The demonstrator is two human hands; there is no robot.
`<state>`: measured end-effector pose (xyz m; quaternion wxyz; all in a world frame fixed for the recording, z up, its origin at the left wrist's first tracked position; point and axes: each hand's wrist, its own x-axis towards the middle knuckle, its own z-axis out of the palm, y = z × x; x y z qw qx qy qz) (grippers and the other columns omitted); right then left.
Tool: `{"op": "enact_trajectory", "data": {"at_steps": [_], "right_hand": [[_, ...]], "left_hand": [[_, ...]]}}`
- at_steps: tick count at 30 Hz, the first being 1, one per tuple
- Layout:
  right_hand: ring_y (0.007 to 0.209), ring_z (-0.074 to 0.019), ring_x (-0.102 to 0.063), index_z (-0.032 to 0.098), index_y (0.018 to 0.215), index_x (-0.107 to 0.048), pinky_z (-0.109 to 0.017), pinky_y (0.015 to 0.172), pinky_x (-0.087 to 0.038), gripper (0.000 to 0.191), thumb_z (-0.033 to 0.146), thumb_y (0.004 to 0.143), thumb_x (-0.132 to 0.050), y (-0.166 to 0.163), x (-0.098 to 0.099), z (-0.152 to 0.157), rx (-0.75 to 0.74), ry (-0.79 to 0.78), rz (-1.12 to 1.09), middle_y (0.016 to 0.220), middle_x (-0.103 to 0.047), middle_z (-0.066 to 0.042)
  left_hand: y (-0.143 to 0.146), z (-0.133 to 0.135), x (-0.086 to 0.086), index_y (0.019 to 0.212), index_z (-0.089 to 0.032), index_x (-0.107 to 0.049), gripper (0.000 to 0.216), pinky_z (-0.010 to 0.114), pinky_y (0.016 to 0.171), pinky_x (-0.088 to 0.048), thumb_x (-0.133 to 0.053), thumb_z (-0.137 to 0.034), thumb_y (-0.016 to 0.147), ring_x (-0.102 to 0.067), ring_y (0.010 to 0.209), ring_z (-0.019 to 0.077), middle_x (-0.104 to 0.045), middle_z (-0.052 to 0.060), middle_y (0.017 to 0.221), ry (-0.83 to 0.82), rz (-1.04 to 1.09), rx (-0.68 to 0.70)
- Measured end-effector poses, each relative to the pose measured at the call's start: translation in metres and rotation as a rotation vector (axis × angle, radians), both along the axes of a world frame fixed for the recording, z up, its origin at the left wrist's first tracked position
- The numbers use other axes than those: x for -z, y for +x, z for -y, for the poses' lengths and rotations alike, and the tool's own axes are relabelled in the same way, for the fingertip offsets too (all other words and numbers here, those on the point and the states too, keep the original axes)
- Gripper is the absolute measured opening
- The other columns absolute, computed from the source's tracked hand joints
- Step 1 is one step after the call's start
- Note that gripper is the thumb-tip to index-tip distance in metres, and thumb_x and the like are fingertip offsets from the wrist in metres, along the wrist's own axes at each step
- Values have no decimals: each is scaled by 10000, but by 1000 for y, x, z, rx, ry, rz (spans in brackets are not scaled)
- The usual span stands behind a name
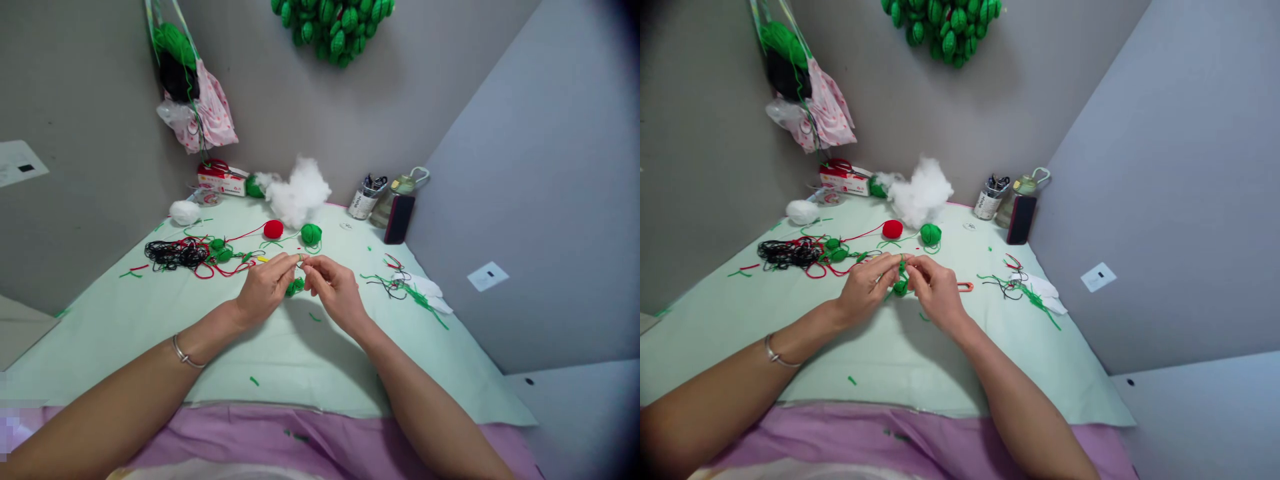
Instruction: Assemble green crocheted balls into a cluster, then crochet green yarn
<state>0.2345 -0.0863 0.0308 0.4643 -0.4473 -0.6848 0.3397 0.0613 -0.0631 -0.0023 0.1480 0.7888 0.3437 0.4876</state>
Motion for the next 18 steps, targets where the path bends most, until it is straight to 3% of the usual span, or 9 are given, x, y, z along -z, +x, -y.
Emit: {"op": "enact_trajectory", "data": {"at_steps": [4,18], "right_hand": [[530,-117,-519,203,916,-676,-253,531,-435,208,395,933,-597,-2,-4,3,-37,-61,-76,587,-571,35],[504,-101,-494,190,901,-653,-238,521,-404,191,367,939,-590,-4,-5,6,-8,-31,-53,563,-546,51]], "left_hand": [[0,-2,3,1293,-182,-669,380,252,680,-447,-412,-194,1013,-596,732,152,-680,57,858,89,-53,-48],[1,-2,4,1370,-202,-624,401,231,642,-440,-389,-214,1044,-567,667,138,-607,18,759,240,-171,-88]]}}
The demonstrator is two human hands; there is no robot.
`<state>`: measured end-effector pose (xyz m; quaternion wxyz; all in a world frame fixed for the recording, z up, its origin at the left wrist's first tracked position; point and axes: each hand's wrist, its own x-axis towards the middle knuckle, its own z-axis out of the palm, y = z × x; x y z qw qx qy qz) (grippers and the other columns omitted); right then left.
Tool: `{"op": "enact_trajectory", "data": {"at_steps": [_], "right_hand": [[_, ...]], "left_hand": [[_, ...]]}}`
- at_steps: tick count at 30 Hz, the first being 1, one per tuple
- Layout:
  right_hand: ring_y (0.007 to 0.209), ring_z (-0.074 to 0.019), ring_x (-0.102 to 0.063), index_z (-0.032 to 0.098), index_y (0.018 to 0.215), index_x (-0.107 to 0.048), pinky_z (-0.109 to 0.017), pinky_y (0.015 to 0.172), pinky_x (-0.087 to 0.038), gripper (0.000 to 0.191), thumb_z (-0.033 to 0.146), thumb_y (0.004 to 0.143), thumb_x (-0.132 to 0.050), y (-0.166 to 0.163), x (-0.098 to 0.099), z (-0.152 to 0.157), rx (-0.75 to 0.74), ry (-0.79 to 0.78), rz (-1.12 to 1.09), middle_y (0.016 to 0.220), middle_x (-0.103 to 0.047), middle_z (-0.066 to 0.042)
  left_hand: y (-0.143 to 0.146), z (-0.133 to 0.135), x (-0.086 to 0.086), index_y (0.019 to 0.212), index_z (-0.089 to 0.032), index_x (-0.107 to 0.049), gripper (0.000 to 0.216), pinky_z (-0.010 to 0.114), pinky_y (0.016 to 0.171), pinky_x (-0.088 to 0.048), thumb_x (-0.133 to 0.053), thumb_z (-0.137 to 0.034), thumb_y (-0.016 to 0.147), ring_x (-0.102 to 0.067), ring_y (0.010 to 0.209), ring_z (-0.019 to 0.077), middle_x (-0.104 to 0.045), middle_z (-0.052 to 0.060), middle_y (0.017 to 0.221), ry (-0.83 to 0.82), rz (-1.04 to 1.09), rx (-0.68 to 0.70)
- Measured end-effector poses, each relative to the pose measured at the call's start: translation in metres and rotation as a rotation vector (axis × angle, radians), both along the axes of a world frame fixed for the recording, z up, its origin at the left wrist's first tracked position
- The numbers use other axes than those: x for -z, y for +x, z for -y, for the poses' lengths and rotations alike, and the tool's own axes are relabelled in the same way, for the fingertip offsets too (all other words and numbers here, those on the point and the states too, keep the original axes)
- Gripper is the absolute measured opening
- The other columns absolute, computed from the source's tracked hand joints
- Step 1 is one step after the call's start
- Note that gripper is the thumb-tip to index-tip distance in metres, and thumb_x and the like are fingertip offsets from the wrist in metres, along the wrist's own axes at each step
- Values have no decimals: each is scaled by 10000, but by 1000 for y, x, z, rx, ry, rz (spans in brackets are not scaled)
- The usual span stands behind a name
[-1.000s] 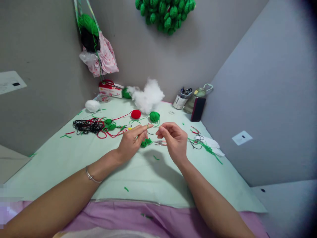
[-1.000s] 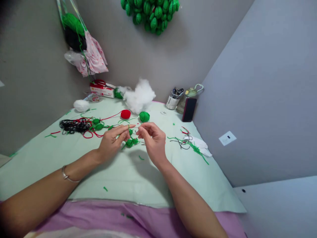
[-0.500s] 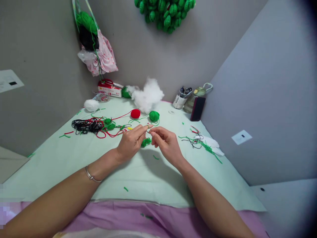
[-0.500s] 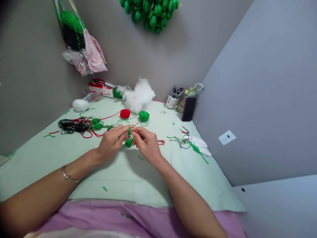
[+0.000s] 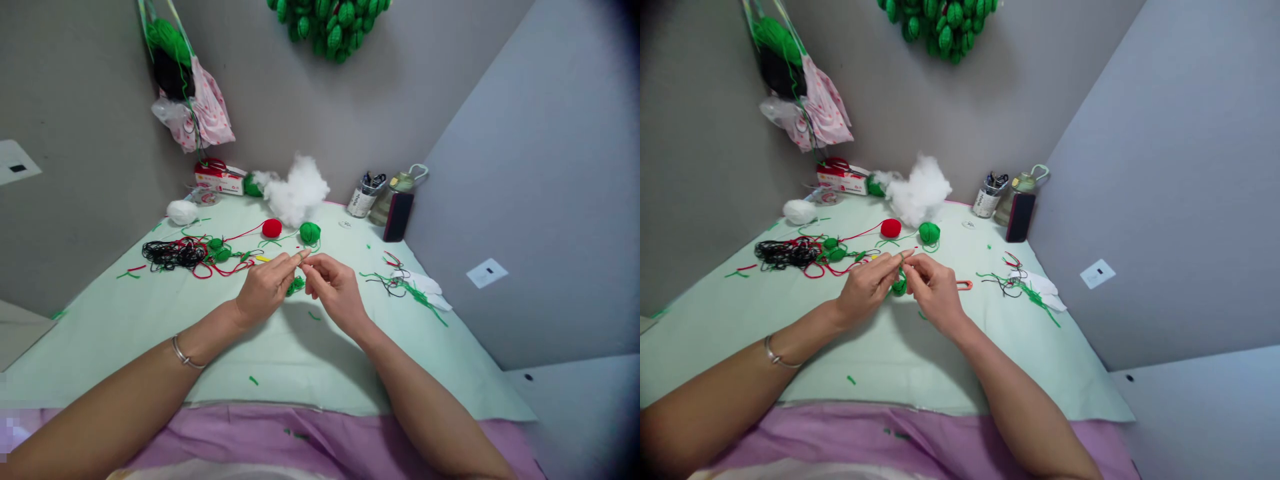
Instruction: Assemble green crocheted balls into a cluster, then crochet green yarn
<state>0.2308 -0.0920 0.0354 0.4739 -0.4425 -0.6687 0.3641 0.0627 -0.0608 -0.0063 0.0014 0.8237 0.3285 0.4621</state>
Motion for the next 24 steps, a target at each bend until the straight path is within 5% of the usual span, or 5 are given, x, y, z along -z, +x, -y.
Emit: {"op": "enact_trajectory", "data": {"at_steps": [7,24], "right_hand": [[520,-103,-507,190,898,-647,-235,523,-404,186,356,941,-574,-1,0,1,45,51,66,588,-540,47],[514,-105,-492,194,880,-641,-240,530,-394,202,369,944,-563,1,0,1,50,48,93,571,-534,46]], "left_hand": [[0,1,0,1354,-140,-624,380,228,621,-445,-421,-181,1035,-559,646,131,-605,17,768,41,1,9],[0,-2,4,1385,-197,-604,400,232,639,-460,-394,-190,1045,-588,680,131,-649,26,815,7,-16,5]]}}
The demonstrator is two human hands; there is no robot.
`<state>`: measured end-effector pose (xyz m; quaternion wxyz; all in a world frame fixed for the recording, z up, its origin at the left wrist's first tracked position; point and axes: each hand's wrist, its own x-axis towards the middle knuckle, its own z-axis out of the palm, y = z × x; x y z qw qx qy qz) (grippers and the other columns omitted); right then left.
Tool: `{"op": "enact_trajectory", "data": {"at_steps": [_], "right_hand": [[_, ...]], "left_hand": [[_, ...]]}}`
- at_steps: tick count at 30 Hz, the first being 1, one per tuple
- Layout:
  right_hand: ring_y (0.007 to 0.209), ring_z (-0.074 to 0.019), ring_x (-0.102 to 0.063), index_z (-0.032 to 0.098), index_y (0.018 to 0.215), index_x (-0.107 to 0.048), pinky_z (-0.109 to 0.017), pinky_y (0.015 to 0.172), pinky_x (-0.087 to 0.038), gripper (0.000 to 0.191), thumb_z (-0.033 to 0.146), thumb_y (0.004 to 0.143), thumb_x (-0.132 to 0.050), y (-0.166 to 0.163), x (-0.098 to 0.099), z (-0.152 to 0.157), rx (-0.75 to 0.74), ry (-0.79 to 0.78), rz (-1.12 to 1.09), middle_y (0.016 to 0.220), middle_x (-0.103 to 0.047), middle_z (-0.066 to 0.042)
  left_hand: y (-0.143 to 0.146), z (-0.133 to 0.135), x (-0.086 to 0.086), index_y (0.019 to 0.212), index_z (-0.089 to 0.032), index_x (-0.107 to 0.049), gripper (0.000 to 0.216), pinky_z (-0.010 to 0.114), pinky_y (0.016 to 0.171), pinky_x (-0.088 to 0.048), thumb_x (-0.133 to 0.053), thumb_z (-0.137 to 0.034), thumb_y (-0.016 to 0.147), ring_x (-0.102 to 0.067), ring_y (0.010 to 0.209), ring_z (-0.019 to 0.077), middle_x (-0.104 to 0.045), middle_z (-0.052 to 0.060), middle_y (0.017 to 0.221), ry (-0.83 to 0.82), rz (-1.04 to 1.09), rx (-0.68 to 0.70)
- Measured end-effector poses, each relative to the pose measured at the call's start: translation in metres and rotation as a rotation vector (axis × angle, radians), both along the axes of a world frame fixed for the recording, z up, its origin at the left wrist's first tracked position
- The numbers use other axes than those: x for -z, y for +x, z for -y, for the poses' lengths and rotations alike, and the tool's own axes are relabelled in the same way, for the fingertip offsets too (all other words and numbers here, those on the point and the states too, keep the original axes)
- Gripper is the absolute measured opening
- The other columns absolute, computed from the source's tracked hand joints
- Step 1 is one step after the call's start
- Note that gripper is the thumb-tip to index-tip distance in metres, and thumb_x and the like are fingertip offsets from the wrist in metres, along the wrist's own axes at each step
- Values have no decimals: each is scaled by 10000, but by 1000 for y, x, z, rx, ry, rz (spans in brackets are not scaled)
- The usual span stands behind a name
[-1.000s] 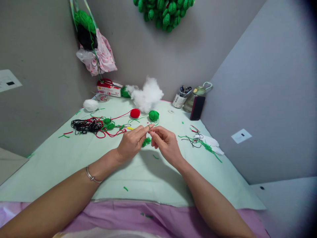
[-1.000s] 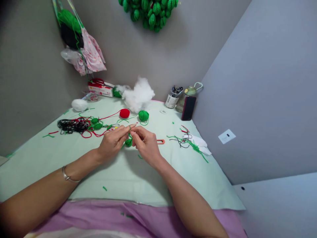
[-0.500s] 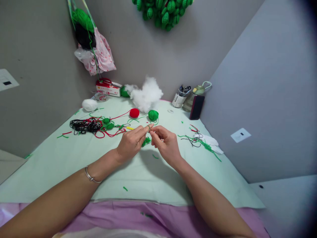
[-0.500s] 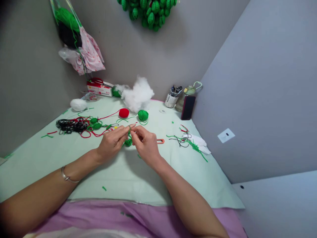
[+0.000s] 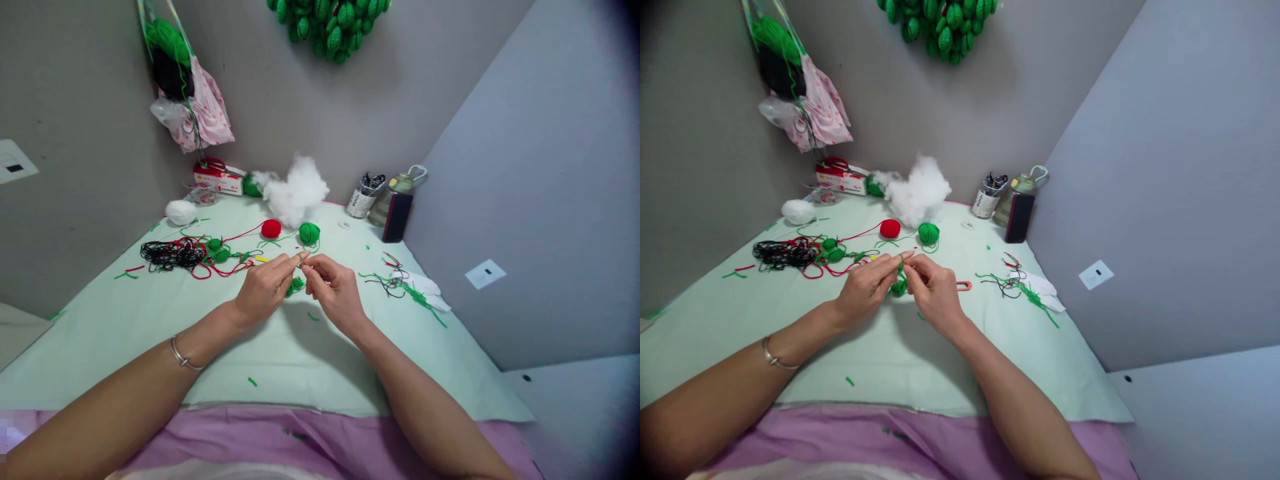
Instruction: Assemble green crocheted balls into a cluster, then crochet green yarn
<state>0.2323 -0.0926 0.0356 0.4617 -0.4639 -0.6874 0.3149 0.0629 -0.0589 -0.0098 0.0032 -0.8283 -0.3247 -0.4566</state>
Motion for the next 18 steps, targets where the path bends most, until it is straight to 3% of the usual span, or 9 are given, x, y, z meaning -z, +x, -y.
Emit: {"op": "enact_trajectory", "data": {"at_steps": [7,11,18], "right_hand": [[528,-109,-502,195,877,-642,-243,546,-389,200,360,943,-549,0,0,0,28,24,57,586,-533,42],[519,-107,-482,191,870,-651,-246,546,-354,199,335,942,-532,2,-1,-1,36,36,127,568,-519,47],[510,-104,-439,182,858,-669,-246,543,-323,206,330,918,-538,12,4,-14,24,-29,146,551,-499,54]], "left_hand": [[0,0,-1,1365,-170,-609,392,240,624,-460,-395,-170,1037,-582,664,139,-644,25,798,51,-16,-11],[-1,1,0,1414,-180,-554,423,249,641,-468,-359,-168,1039,-610,695,150,-641,29,806,75,-126,-71],[4,2,2,1416,-127,-493,410,285,613,-469,-340,-182,1039,-642,781,186,-664,85,978,37,-253,-142]]}}
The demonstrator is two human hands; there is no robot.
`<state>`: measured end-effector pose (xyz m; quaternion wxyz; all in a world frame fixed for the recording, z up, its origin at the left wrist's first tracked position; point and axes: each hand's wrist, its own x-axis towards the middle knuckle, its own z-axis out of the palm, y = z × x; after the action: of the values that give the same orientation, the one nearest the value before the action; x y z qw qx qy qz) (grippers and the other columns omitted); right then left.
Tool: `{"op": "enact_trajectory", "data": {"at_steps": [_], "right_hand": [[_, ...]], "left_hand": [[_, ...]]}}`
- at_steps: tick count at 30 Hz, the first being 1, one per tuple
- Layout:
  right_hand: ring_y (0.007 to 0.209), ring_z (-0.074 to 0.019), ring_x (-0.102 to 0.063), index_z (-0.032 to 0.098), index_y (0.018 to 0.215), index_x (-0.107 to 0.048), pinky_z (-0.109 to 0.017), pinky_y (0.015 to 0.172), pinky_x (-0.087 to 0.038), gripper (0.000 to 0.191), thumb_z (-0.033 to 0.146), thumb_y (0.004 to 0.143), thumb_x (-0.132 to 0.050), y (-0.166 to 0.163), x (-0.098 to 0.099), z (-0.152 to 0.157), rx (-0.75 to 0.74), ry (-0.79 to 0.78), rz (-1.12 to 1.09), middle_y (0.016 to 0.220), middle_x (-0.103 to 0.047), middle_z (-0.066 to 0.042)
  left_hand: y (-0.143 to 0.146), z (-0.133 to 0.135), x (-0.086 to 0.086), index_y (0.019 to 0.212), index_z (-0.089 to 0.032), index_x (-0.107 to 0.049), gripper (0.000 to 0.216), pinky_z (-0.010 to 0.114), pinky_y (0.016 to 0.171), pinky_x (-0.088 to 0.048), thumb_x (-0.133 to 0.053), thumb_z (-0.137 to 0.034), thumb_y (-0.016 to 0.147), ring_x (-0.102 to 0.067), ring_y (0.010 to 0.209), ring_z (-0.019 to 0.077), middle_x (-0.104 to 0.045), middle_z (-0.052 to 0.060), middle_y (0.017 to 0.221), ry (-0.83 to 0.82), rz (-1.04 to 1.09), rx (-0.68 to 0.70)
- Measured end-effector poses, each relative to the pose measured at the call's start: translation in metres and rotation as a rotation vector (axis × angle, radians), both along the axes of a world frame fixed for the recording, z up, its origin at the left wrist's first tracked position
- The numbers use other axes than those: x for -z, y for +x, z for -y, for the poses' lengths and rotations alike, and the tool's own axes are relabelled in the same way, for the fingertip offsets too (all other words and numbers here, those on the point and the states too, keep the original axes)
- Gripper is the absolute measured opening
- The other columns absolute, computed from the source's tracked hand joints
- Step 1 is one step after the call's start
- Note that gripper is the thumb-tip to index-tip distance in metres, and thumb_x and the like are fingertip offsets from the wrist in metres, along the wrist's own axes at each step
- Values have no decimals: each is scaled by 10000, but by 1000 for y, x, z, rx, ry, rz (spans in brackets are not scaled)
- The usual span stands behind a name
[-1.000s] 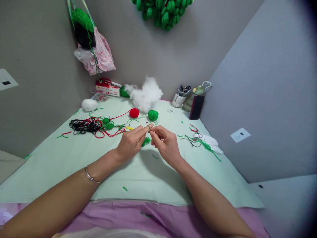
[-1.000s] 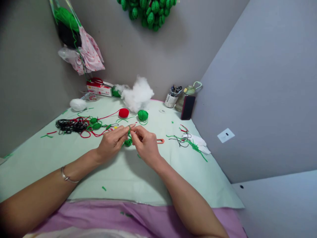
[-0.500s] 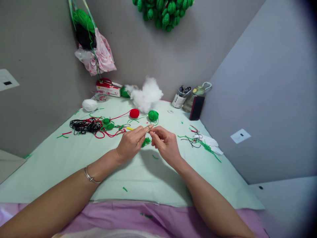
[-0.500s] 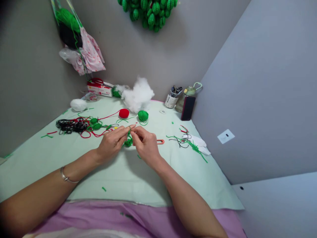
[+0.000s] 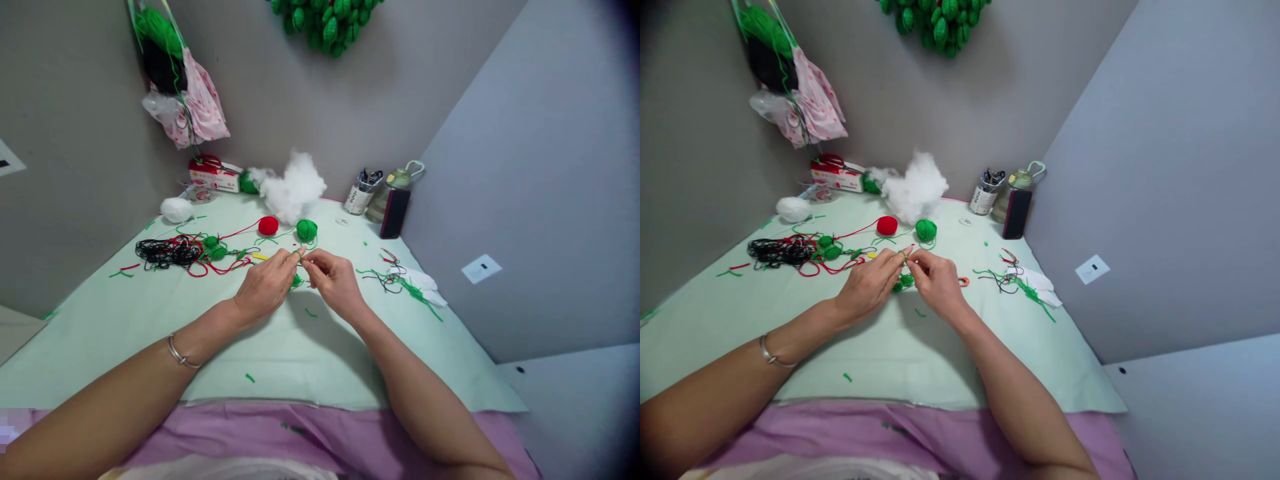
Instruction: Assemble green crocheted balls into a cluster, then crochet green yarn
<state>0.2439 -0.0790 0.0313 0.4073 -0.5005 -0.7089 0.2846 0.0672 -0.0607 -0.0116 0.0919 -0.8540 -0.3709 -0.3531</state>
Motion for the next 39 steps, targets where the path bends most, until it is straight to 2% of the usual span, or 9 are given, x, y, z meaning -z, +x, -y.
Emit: {"op": "enact_trajectory", "data": {"at_steps": [4,8,11,13,20,32,35,39], "right_hand": [[517,-106,-435,175,836,-669,-246,536,-317,204,333,892,-553,3,3,-7,-34,-66,-42,545,-484,55],[494,-103,-396,170,825,-662,-249,525,-315,207,352,863,-569,3,3,-12,-74,-131,-121,512,-457,65],[491,-101,-394,171,820,-654,-248,525,-319,211,368,844,-582,3,4,-15,-97,-151,-151,511,-458,67],[481,-96,-378,171,810,-647,-246,512,-314,220,384,826,-597,3,5,-17,-96,-178,-181,505,-450,71],[482,-80,-326,161,808,-649,-232,486,-265,230,390,809,-629,6,11,-23,-139,-249,-243,506,-422,80],[476,-73,-322,163,770,-628,-235,491,-251,243,404,793,-635,8,17,-27,-155,-283,-243,507,-421,85],[466,-70,-307,167,753,-612,-239,487,-229,255,418,779,-650,8,16,-27,-120,-302,-259,496,-412,89],[464,-68,-305,165,752,-609,-240,493,-213,282,440,769,-672,9,16,-28,-156,-341,-276,489,-421,89]], "left_hand": [[1,-1,0,1370,-137,-534,389,364,798,-519,-360,-185,1025,-646,1043,250,-645,158,1220,-19,39,27],[1,0,-3,1337,-152,-574,375,507,973,-470,-394,-184,1010,-570,1242,324,-544,199,1453,-18,29,9],[2,0,-4,1326,-142,-585,379,592,1140,-338,-393,-153,998,-370,1467,349,-428,208,1568,-36,15,18],[2,0,-4,1331,-138,-582,389,614,1195,-261,-388,-140,994,-242,1539,337,-376,211,1603,-61,2,28],[2,-3,0,1342,-141,-576,411,623,1229,-210,-390,-117,977,-165,1568,321,-349,194,1627,-121,-36,35],[3,-1,1,1359,-111,-553,444,608,1243,-194,-385,-82,948,-164,1569,318,-345,201,1629,-155,-77,25],[3,-2,2,1336,-120,-571,438,616,1242,-193,-384,-78,941,-161,1569,319,-335,195,1635,-155,-77,32],[3,-4,5,1357,-119,-561,458,620,1243,-182,-374,-73,941,-155,1570,320,-323,197,1641,-160,-95,41]]}}
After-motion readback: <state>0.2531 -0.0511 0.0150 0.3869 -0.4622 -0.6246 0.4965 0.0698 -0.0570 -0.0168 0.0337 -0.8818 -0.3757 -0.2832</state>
